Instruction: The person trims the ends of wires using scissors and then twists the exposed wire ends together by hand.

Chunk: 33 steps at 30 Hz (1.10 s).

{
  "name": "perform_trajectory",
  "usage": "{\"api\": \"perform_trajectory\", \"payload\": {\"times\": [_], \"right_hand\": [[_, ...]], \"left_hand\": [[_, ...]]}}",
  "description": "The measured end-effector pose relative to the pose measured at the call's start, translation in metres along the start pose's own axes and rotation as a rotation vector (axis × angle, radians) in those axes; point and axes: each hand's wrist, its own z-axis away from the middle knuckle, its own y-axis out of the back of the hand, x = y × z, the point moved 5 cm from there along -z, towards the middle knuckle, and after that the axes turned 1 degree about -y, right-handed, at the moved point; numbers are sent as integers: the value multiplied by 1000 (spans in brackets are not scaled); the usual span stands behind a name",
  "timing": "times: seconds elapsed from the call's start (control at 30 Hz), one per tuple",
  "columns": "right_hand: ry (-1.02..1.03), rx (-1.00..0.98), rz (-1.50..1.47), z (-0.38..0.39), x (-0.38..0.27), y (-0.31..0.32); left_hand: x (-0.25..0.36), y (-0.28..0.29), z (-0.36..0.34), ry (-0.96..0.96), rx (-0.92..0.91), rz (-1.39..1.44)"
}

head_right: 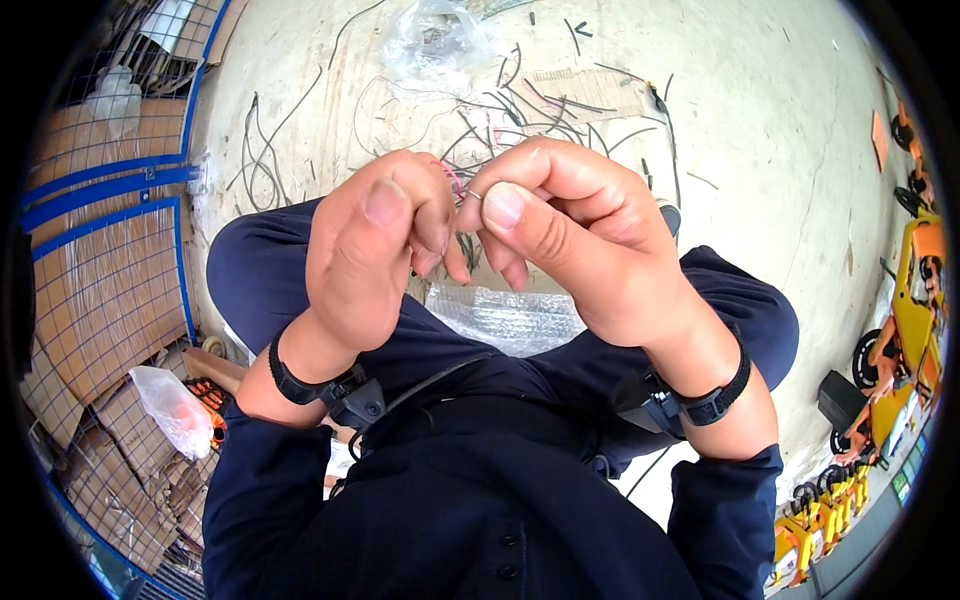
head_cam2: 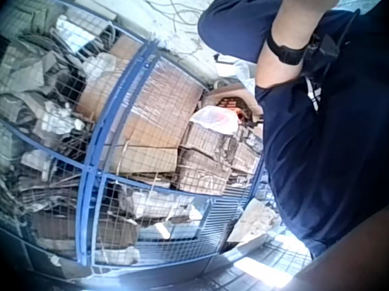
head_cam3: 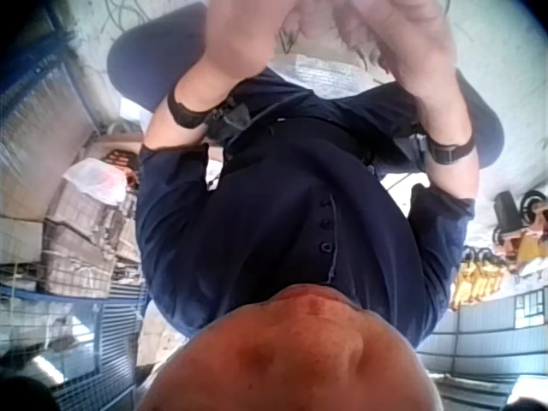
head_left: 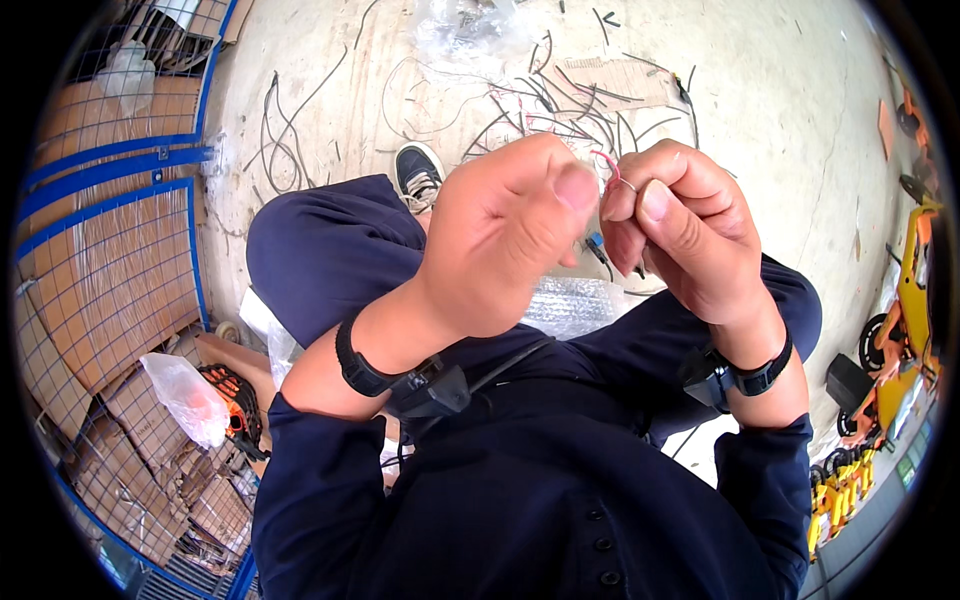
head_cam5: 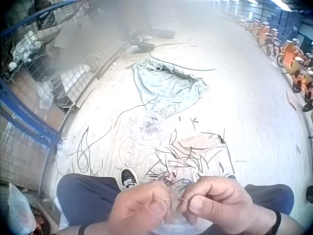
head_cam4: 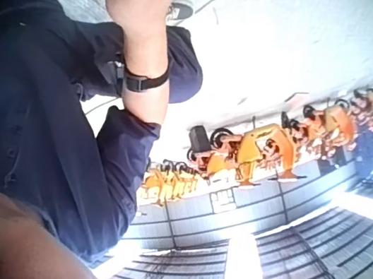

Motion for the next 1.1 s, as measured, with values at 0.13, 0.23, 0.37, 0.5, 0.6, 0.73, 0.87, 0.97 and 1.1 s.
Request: {"api": "perform_trajectory", "payload": {"times": [0.13,0.23,0.37,0.5,0.6,0.73,0.87,0.97,1.1], "right_hand": [[-2,-11,228,3,-2,-3],[-27,-6,271,5,-1,-5],[-96,-30,342,5,-3,-3],[-179,34,340,6,-3,-7],[-188,59,465,6,-5,-9],[-187,58,726,6,-8,-10],[2,36,880,3,-13,-7],[95,38,946,2,-16,-5],[-26,39,835,6,-20,-9]], "left_hand": [[9,-1,-2,-191,13,-280],[10,2,-5,-273,28,-466],[10,1,-6,-341,14,-550],[13,1,-7,-414,32,-643],[12,2,-7,-470,33,-720],[14,-2,-4,-543,49,-907],[12,-9,-6,-551,49,-997],[10,-9,-7,-520,26,-974],[13,-6,-8,-515,-15,-839]]}}
